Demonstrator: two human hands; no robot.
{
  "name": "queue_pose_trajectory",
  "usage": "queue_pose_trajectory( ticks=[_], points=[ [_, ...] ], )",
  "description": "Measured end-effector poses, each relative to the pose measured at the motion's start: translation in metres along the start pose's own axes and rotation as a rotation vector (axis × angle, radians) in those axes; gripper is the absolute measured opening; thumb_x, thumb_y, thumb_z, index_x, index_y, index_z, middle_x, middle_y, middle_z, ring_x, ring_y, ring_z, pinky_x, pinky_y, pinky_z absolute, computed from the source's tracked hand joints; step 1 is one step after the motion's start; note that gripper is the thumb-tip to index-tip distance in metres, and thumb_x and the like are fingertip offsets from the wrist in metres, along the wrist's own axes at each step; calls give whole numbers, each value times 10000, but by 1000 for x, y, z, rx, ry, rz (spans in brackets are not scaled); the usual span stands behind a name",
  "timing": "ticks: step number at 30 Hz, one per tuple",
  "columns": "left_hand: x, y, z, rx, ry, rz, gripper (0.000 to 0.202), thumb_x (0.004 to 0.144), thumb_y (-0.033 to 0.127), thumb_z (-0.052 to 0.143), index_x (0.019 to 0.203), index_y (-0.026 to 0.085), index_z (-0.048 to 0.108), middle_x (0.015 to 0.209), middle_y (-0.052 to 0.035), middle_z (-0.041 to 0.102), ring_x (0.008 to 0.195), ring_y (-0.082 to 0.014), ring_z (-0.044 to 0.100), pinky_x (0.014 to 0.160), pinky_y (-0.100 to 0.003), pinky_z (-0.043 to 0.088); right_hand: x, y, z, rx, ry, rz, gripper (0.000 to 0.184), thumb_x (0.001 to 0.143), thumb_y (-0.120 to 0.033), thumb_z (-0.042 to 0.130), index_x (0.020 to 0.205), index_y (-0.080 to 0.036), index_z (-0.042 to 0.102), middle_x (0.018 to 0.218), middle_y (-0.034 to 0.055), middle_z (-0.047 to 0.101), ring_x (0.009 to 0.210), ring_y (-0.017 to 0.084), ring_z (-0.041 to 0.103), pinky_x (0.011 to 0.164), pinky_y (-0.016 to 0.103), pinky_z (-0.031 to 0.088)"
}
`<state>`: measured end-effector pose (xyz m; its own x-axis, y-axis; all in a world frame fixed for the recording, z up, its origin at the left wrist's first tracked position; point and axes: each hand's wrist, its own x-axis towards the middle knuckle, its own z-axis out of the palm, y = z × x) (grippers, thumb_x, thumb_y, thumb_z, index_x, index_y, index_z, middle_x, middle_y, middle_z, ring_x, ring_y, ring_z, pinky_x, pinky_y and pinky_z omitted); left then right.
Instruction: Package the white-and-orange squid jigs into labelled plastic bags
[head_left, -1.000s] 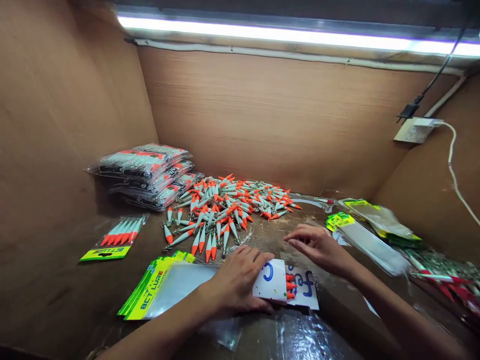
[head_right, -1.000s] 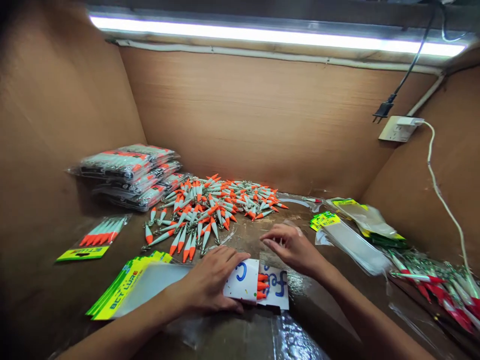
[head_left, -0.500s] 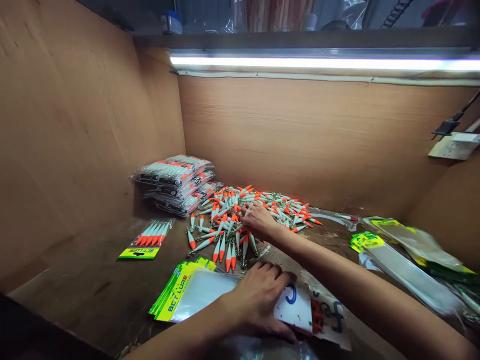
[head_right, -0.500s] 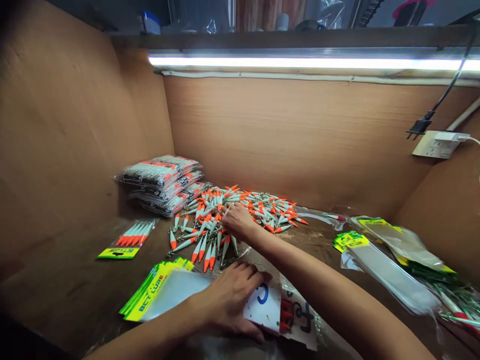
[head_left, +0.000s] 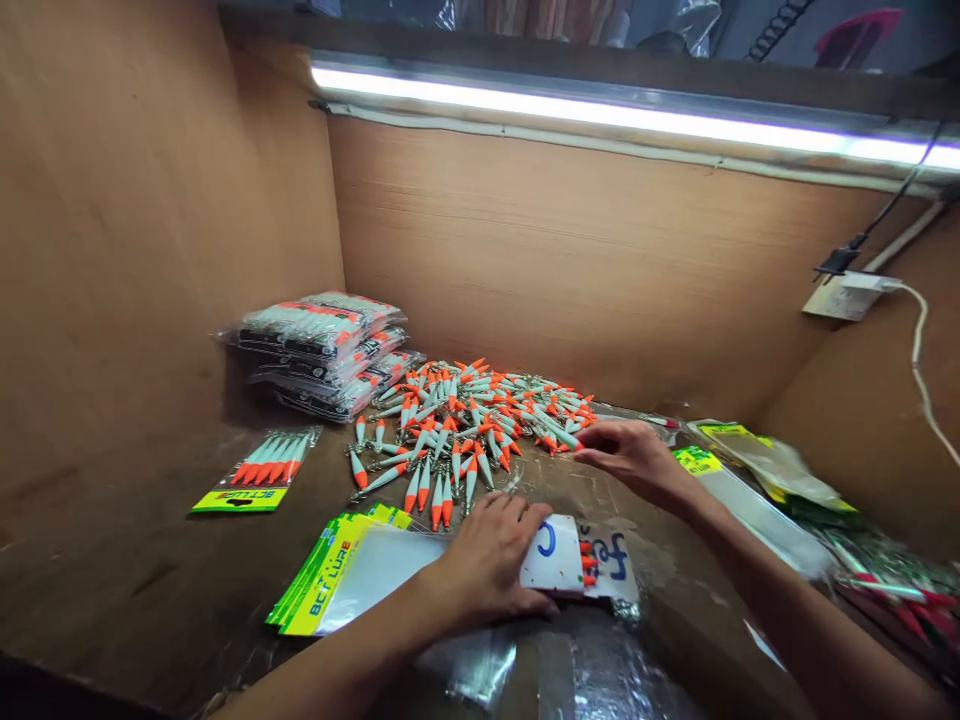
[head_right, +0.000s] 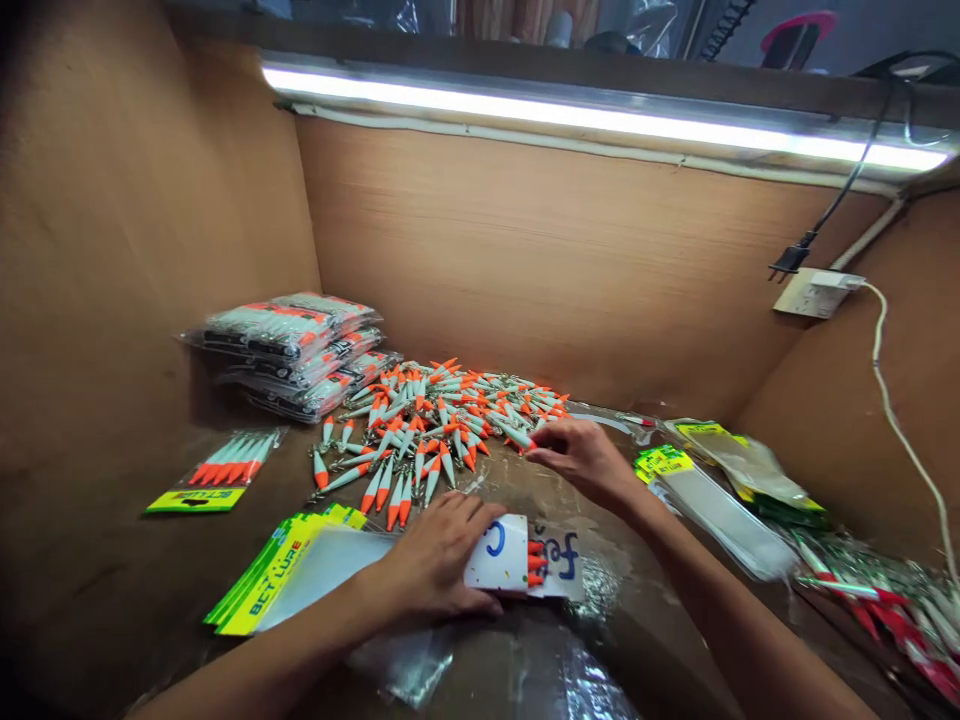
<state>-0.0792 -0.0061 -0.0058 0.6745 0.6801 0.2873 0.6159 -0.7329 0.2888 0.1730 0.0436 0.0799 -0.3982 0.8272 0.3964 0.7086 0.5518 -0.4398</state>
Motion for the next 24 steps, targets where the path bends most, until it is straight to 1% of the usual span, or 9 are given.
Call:
queue_pose_trajectory(
  ticks=[2, 3, 6, 8, 11, 16, 19, 21, 24],
  points=[
    [1, -1, -2, 16, 6, -13, 979, 583, 745, 785, 1378, 274, 462, 1210, -94, 595, 1131, -349, 548, 1041, -500, 391, -43, 20, -19, -22, -1, 125, 221, 897, -418, 678, 885, -211, 755, 807, 9, 730, 702, 163, 631, 641, 253, 442],
    [2, -1, -3, 20, 2, -13, 985, 582, 734, 795, 1386, 276, 455, 1218, -93, 593, 1131, -346, 548, 1046, -499, 387, -63, 29, -24, -33, -15, 167, 212, 903, -408, 669, 884, -216, 755, 821, 14, 734, 721, 170, 640, 655, 258, 452],
    [5, 1, -3, 27, -18, -12, 983, 595, 724, 796, 1399, 284, 442, 1229, -91, 587, 1130, -341, 545, 1034, -489, 394, -107, 46, -21, -58, -73, 191, 172, 928, -352, 639, 939, -229, 758, 891, 35, 738, 807, 188, 653, 715, 277, 476],
    [7, 3, -3, 33, -31, -9, 973, 613, 731, 779, 1406, 284, 437, 1216, -91, 587, 1128, -340, 543, 1024, -485, 400, -121, 49, -12, -81, -96, 153, 170, 944, -322, 618, 984, -235, 758, 919, 48, 731, 836, 193, 646, 735, 285, 478],
    [9, 9, -2, 36, -47, 3, 974, 627, 761, 747, 1412, 277, 435, 1205, -94, 583, 1128, -339, 541, 1026, -485, 399, -121, 43, 3, -137, -115, 85, 154, 948, -294, 622, 994, -243, 760, 917, 56, 720, 852, 198, 632, 731, 287, 468],
    [12, 16, -1, 39, -61, 13, 960, 632, 762, 742, 1403, 275, 442, 1173, -88, 586, 1109, -334, 543, 1034, -499, 392, -98, 21, 25, -210, -123, -15, 87, 920, -280, 679, 948, -255, 757, 863, 41, 712, 847, 201, 606, 702, 289, 430],
    [11, 17, 0, 29, -58, 23, 969, 613, 739, 771, 1396, 271, 445, 1158, -80, 591, 1090, -324, 550, 1032, -498, 394, -86, 11, 37, -236, -144, -124, 97, 918, -248, 675, 856, -228, 747, 798, 44, 703, 786, 194, 574, 671, 295, 395],
    [10, 15, 0, 12, -58, 25, 977, 610, 756, 761, 1394, 264, 447, 1156, -81, 593, 1096, -321, 550, 1036, -494, 394, -82, 7, 38, -234, -180, -180, 177, 944, -217, 626, 807, -218, 739, 768, 48, 690, 755, 187, 552, 662, 299, 379],
    [6, 13, 1, -6, -56, 16, 981, 618, 820, 699, 1386, 257, 463, 1154, -91, 596, 1100, -330, 547, 1040, -503, 389, -77, 8, 24, -122, -301, -195, 201, 967, -246, 598, 846, -237, 759, 816, 49, 692, 794, 183, 573, 701, 293, 404]
  ],
)
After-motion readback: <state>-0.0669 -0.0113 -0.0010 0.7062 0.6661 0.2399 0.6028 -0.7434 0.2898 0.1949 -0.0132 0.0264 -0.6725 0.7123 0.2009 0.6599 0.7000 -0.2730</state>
